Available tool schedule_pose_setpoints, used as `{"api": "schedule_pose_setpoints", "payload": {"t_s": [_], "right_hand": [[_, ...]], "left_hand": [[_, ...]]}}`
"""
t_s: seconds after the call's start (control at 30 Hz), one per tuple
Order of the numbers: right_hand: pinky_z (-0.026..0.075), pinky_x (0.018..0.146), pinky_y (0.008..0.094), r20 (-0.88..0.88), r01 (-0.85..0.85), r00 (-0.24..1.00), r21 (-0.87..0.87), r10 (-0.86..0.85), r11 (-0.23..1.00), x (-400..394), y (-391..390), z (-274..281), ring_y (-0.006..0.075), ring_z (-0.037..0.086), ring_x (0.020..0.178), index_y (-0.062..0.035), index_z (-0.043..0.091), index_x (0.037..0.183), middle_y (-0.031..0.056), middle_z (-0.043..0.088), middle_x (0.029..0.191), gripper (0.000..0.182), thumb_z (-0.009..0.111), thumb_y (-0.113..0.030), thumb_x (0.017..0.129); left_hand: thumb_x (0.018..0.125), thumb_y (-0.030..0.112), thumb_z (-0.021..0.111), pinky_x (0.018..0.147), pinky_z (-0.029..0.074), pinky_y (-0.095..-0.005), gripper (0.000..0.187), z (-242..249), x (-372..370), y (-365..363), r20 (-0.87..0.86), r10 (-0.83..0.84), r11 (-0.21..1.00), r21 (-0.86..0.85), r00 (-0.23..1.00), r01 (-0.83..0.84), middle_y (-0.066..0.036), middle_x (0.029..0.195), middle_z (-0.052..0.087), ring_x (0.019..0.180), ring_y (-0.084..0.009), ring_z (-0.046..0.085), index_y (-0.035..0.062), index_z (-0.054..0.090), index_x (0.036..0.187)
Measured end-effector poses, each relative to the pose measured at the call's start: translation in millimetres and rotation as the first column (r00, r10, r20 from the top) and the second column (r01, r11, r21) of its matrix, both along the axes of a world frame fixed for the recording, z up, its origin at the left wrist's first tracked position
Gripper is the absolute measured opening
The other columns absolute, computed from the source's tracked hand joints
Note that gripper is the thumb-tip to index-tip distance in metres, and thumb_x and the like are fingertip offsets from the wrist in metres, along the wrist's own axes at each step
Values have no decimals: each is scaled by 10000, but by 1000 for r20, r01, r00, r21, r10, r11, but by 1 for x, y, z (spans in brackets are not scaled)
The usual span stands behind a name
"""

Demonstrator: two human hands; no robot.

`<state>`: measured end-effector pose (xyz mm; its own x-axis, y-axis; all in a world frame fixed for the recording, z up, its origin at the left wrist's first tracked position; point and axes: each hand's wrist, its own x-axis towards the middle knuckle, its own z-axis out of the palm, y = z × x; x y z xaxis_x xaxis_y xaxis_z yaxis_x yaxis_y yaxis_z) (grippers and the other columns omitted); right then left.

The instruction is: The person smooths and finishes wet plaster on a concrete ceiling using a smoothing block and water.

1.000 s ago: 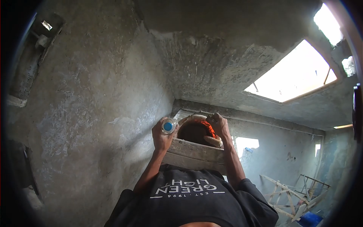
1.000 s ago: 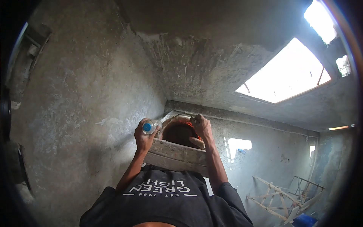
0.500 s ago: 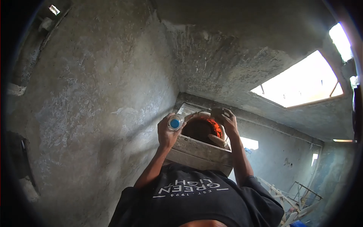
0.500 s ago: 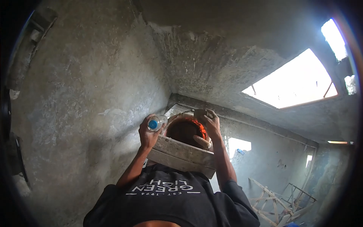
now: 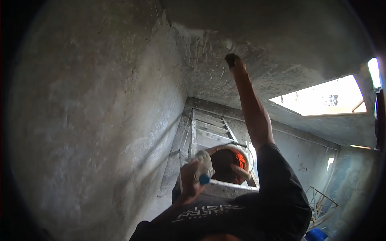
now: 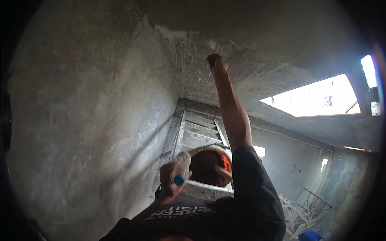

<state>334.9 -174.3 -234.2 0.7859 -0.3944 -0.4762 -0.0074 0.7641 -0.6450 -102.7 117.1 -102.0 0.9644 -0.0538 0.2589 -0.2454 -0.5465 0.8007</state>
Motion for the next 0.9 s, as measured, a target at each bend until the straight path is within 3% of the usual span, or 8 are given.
{"api": "schedule_pose_setpoints", "payload": {"t_s": [0.2, 0.5, 0.57, 0.6, 0.67, 0.8, 0.87, 0.9], "right_hand": [[546, 846, 394, 56, 216, 974, 49, -219, 975, 94, 27, 5, 301, 660, 957, 17, 630, 1104, 163, 674, 1060, 249, 530, -86, 900], [520, 829, 361, 113, 578, 799, 130, -591, 806, 97, 102, 67, 273, 654, 920, 28, 579, 1201, 149, 656, 1074, 351, 558, -140, 893], [500, 855, 388, -138, 570, 822, 235, -553, 788, 85, 94, 33, 257, 645, 962, 49, 578, 1216, 146, 660, 1099, 378, 530, -156, 902], [500, 855, 388, -139, 573, 820, 236, -556, 785, 82, 87, 24, 257, 645, 962, 49, 578, 1216, 146, 660, 1099, 378, 530, -156, 902], [497, 870, 402, 20, 556, 805, -374, -593, 742, 83, 76, 16, 274, 650, 955, 74, 611, 1164, 137, 672, 1111, 366, 508, -170, 912], [492, 868, 399, 55, 619, 734, -465, -677, 633, 108, 88, 35, 297, 655, 944, 65, 661, 1097, 159, 693, 1084, 359, 491, -195, 918], [486, 880, 379, 67, 451, 799, -724, -597, 523, 104, 116, 42, 303, 653, 951, 44, 683, 1078, 198, 693, 1072, 364, 495, -226, 922], [486, 880, 379, 66, 450, 799, -724, -598, 522, 101, 121, 34, 303, 653, 951, 44, 683, 1078, 198, 693, 1072, 364, 495, -226, 922]], "left_hand": [[571, 150, 918, 854, 498, -422, 669, 8, 8, 3, -73, -88, 993, -79, 993, 82, -158, 1077, 641, 1010, -322, 610, 14, 585, 1136], [607, 199, 905, 847, 507, -439, 643, 6, 10, 12, -93, -193, 980, -55, 977, 189, -171, 1054, 645, 988, -348, 622, -12, 559, 1107], [639, 206, 889, 843, 511, -443, 630, 1, 9, 14, -88, -224, 974, -45, 971, 221, -177, 1054, 647, 986, -358, 626, -25, 545, 1113], [639, 206, 889, 843, 511, -443, 630, 0, 7, 14, -89, -227, 974, -43, 970, 224, -177, 1054, 647, 986, -358, 626, -25, 545, 1113], [654, 213, 880, 848, 512, -452, 629, -3, 7, 14, -68, -225, 973, -60, 972, 221, -189, 1050, 647, 991, -366, 627, -29, 537, 1123], [651, 205, 881, 859, 510, -454, 640, -10, 1, 15, -80, -241, 970, -50, 967, 237, -199, 1052, 643, 997, -365, 626, -29, 531, 1133], [724, 413, 756, 875, 424, -457, 607, -15, -3, 14, -94, -180, 979, -114, 979, 169, -131, 1129, 651, 1081, -346, 613, 46, 561, 1166], [724, 413, 756, 875, 424, -457, 607, -14, -4, 14, -95, -181, 979, -114, 979, 170, -131, 1129, 651, 1081, -346, 613, 46, 561, 1166]]}}
